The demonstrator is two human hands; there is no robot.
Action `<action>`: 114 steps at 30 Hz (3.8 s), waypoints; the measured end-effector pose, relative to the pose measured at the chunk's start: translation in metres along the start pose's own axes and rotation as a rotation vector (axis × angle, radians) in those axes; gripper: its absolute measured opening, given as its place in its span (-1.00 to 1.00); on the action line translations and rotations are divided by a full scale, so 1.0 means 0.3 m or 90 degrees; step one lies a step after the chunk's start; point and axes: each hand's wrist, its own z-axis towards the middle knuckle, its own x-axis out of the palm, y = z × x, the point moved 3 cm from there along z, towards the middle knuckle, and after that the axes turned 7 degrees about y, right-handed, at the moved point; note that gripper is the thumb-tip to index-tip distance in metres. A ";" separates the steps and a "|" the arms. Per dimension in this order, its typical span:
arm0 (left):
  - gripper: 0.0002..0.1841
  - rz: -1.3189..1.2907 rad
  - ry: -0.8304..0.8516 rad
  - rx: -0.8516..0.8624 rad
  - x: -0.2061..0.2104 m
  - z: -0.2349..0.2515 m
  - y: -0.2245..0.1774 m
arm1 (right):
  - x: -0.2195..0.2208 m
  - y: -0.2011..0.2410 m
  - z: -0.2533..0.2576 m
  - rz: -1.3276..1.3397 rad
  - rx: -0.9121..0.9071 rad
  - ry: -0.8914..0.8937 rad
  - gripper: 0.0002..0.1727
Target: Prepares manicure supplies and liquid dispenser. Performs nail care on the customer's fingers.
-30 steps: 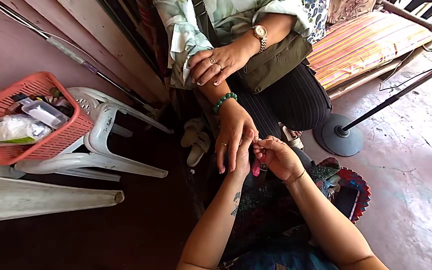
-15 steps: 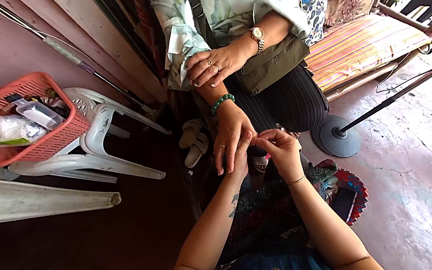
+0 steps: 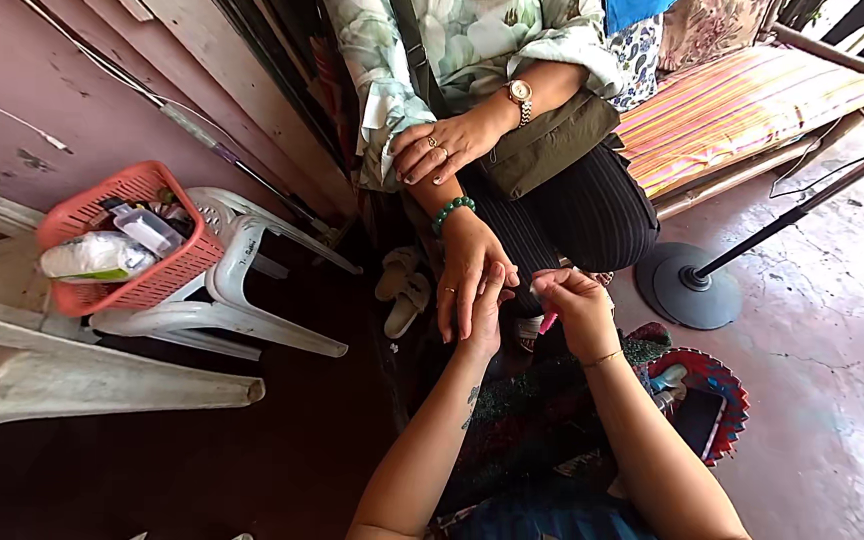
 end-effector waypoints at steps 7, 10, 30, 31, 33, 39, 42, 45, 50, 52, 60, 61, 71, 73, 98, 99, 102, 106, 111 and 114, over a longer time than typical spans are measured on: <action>-0.72 0.179 0.306 -0.191 0.079 -0.206 -0.071 | -0.058 -0.112 0.031 0.304 0.130 -0.031 -0.92; -0.82 0.189 0.390 -0.100 0.059 -0.232 -0.244 | -0.061 -0.086 0.022 0.335 0.125 -0.024 -0.84; -0.54 0.353 -0.113 -0.011 -0.264 0.370 -0.416 | -0.185 0.057 0.000 0.276 0.011 -0.013 -0.81; -0.57 0.336 -0.103 -0.012 -0.238 0.353 -0.421 | -0.193 0.074 0.002 0.263 -0.001 -0.018 -0.81; -0.58 0.296 -0.074 -0.030 -0.196 0.324 -0.429 | -0.204 0.101 0.007 0.261 -0.012 -0.034 -0.82; -0.53 0.209 0.060 -0.064 -0.098 0.225 -0.431 | -0.189 0.145 0.013 0.311 -0.032 -0.084 -0.85; -0.58 0.217 0.084 -0.081 -0.085 0.201 -0.436 | -0.170 0.158 0.020 0.290 -0.029 -0.079 -0.86; -0.61 0.211 0.106 -0.094 -0.085 0.209 -0.457 | -0.146 0.174 0.033 0.263 -0.024 -0.068 -0.85; -0.50 0.088 0.228 -0.229 0.030 0.164 -0.448 | -0.124 0.210 0.045 0.242 -0.035 -0.057 -0.86; -0.49 0.050 0.263 -0.287 0.108 0.134 -0.399 | -0.122 0.223 0.045 0.232 -0.055 -0.061 -0.87; -0.66 -0.142 -0.009 -0.366 0.300 0.146 -0.113 | -0.188 0.201 0.062 0.039 -0.130 -0.167 -0.90; -0.71 -0.175 -0.031 -0.358 0.318 0.151 -0.093 | -0.195 0.200 0.065 0.033 -0.141 -0.180 -0.90; -0.83 -0.117 -0.011 -0.259 0.358 0.155 0.006 | -0.210 0.185 0.120 -0.290 -0.183 -0.106 -0.95; -0.83 -0.105 -0.010 -0.245 0.342 0.165 0.012 | -0.219 0.195 0.109 -0.301 -0.160 -0.099 -0.93; -0.94 -0.080 0.026 -0.154 0.289 0.176 0.020 | -0.094 0.194 0.091 -0.525 -0.297 -0.200 -0.93; -0.93 -0.080 0.024 -0.159 0.292 0.175 0.014 | -0.093 0.199 0.091 -0.521 -0.298 -0.201 -0.93; -0.92 -0.086 0.017 -0.168 0.297 0.172 0.013 | -0.101 0.205 0.107 -0.456 -0.305 -0.208 -0.96; -0.97 -0.084 0.019 -0.144 0.298 0.174 0.015 | -0.087 0.206 0.094 -0.486 -0.330 -0.189 -0.96; -0.95 -0.064 0.022 -0.148 0.301 0.177 0.027 | -0.122 0.176 0.123 -0.191 -0.168 -0.184 -0.91; -0.97 -0.078 0.030 -0.149 0.303 0.177 0.022 | -0.103 0.184 0.100 -0.334 -0.255 -0.191 -0.95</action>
